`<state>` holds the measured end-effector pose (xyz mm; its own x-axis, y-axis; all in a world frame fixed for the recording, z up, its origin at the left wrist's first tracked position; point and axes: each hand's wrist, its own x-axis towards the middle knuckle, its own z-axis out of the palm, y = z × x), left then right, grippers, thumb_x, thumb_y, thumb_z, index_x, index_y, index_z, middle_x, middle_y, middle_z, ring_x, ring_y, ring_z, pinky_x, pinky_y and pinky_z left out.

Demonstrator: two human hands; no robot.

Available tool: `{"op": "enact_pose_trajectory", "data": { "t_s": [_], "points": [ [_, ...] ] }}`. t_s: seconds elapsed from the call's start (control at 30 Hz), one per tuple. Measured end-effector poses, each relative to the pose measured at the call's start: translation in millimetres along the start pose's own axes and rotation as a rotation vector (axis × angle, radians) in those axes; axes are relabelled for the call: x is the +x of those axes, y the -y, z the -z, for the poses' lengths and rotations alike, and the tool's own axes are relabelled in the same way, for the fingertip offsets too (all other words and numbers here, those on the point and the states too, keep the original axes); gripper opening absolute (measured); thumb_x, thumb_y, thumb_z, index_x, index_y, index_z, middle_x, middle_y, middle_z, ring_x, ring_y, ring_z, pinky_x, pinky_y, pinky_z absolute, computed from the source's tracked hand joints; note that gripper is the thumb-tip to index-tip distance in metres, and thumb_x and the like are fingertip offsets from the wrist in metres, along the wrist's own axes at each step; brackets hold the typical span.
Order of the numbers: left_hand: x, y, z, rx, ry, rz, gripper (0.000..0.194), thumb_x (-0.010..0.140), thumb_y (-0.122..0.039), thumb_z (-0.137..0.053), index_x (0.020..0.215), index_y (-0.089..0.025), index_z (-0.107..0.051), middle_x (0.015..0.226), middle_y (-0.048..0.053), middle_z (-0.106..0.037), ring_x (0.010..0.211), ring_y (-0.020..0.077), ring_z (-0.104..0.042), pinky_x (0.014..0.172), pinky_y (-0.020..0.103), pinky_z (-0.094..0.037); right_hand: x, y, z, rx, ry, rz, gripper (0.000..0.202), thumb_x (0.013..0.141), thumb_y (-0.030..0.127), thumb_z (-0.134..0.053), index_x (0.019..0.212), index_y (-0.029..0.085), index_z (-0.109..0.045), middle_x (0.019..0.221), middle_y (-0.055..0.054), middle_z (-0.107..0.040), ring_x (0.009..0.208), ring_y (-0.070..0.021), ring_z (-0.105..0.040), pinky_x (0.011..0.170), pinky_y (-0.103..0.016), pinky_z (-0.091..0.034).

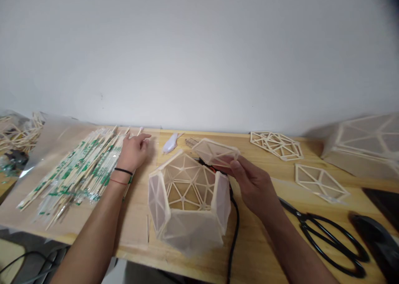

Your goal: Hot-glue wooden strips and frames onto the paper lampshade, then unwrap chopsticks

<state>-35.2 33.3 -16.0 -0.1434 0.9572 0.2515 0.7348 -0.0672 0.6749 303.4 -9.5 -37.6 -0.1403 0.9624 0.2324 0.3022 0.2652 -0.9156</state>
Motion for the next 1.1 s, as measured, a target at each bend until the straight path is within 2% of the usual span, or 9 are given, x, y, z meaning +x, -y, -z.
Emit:
{"op": "enact_pose_trajectory", "data": {
  "t_s": [0.07, 0.17, 0.3, 0.37, 0.43, 0.63, 0.83, 1.0, 1.1],
  "points": [
    [-2, -4, -2.5, -0.084, 0.054, -0.043, 0.024, 0.084, -0.025, -0.067, 0.103, -0.021, -0.08, 0.093, 0.007, -0.078, 0.106, 0.031, -0.07, 0.126, 0.06, -0.029, 1, 3, 0, -0.046, 0.022, 0.051, 0.044, 0.108, 0.057, -0.051, 0.111, 0.026, -0.081, 0.115, -0.006, -0.084, 0.111, -0.0286, -0.078, 0.095, -0.039, -0.061],
    [-9, -16, -8.7, -0.265, 0.178, -0.109, 0.038, 0.094, -0.044, -0.064, 0.12, -0.019, -0.077, 0.136, 0.015, -0.073, 0.135, 0.0327, -0.062, 0.123, 0.053, -0.04, 3, 7, 0, -0.051, 0.077, 0.127, 0.041, 0.109, 0.053, -0.051, 0.116, 0.027, -0.081, 0.119, -0.007, -0.083, 0.114, -0.0284, -0.076, 0.097, -0.039, -0.059],
    [-25, -38, -18.2, -0.589, 0.422, -0.153, 0.074, 0.106, -0.07, -0.023, 0.142, -0.023, -0.067, 0.152, 0.014, -0.066, 0.14, 0.0303, -0.063, 0.115, 0.049, -0.052, 5, 9, 2, -0.033, 0.128, 0.192, 0.039, 0.109, 0.049, -0.051, 0.123, 0.027, -0.08, 0.119, -0.007, -0.082, 0.115, -0.0279, -0.076, 0.102, -0.04, -0.057],
    [-32, -48, -19.6, -0.929, 0.576, -0.064, 0.078, 0.104, -0.074, -0.024, 0.145, -0.024, -0.067, 0.158, 0.013, -0.061, 0.148, 0.0313, -0.057, 0.121, 0.05, -0.046, 5, 10, 3, -0.017, 0.161, 0.206, 0.037, 0.11, 0.047, -0.052, 0.127, 0.028, -0.079, 0.125, -0.007, -0.081, 0.12, -0.0277, -0.074, 0.107, -0.04, -0.055],
    [-37, -55, -18.3, -1.08, 0.635, -0.027, 0.075, 0.104, -0.074, -0.029, 0.14, -0.024, -0.071, 0.156, 0.011, -0.063, 0.152, 0.03, -0.052, 0.126, 0.048, -0.041, 4, 12, 4, 0.006, 0.195, 0.212, 0.036, 0.11, 0.044, -0.052, 0.132, 0.03, -0.077, 0.132, -0.006, -0.079, 0.126, -0.0274, -0.072, 0.111, -0.04, -0.053],
    [-40, -60, -10.0, -1.044, 0.716, -0.032, 0.074, 0.102, -0.076, -0.036, 0.139, -0.025, -0.072, 0.152, 0.013, -0.065, 0.145, 0.0336, -0.058, 0.116, 0.049, -0.051, 2, 14, 9, 0.033, 0.263, 0.197, 0.036, 0.11, 0.039, -0.052, 0.139, 0.034, -0.073, 0.142, -0.004, -0.075, 0.133, -0.0288, -0.068, 0.114, -0.042, -0.051],
    [-37, -57, -1.3, -0.824, 0.72, -0.221, 0.063, 0.103, -0.066, -0.048, 0.148, -0.025, -0.066, 0.159, 0.012, -0.059, 0.149, 0.0357, -0.052, 0.126, 0.048, -0.038, 0, 15, 6, -0.01, 0.249, 0.177, 0.037, 0.111, 0.041, -0.051, 0.139, 0.032, -0.073, 0.141, -0.004, -0.075, 0.132, -0.0278, -0.069, 0.112, -0.041, -0.052],
    [-38, -60, 0.5, -0.782, 0.717, -0.221, 0.063, 0.105, -0.066, -0.043, 0.147, -0.025, -0.067, 0.154, 0.012, -0.063, 0.147, 0.0353, -0.053, 0.127, 0.048, -0.035, -1, 16, 3, -0.041, 0.229, 0.185, 0.037, 0.112, 0.042, -0.047, 0.135, 0.033, -0.075, 0.134, -0.002, -0.079, 0.127, -0.0263, -0.072, 0.109, -0.039, -0.054],
    [-40, -62, -2.9, -0.885, 0.738, -0.124, 0.069, 0.104, -0.071, -0.037, 0.143, -0.023, -0.07, 0.145, 0.014, -0.068, 0.139, 0.0337, -0.06, 0.12, 0.046, -0.044, -2, 17, 4, -0.03, 0.233, 0.173, 0.038, 0.112, 0.042, -0.046, 0.133, 0.034, -0.077, 0.134, -0.002, -0.079, 0.128, -0.0274, -0.072, 0.11, -0.04, -0.054]
  ]
}}
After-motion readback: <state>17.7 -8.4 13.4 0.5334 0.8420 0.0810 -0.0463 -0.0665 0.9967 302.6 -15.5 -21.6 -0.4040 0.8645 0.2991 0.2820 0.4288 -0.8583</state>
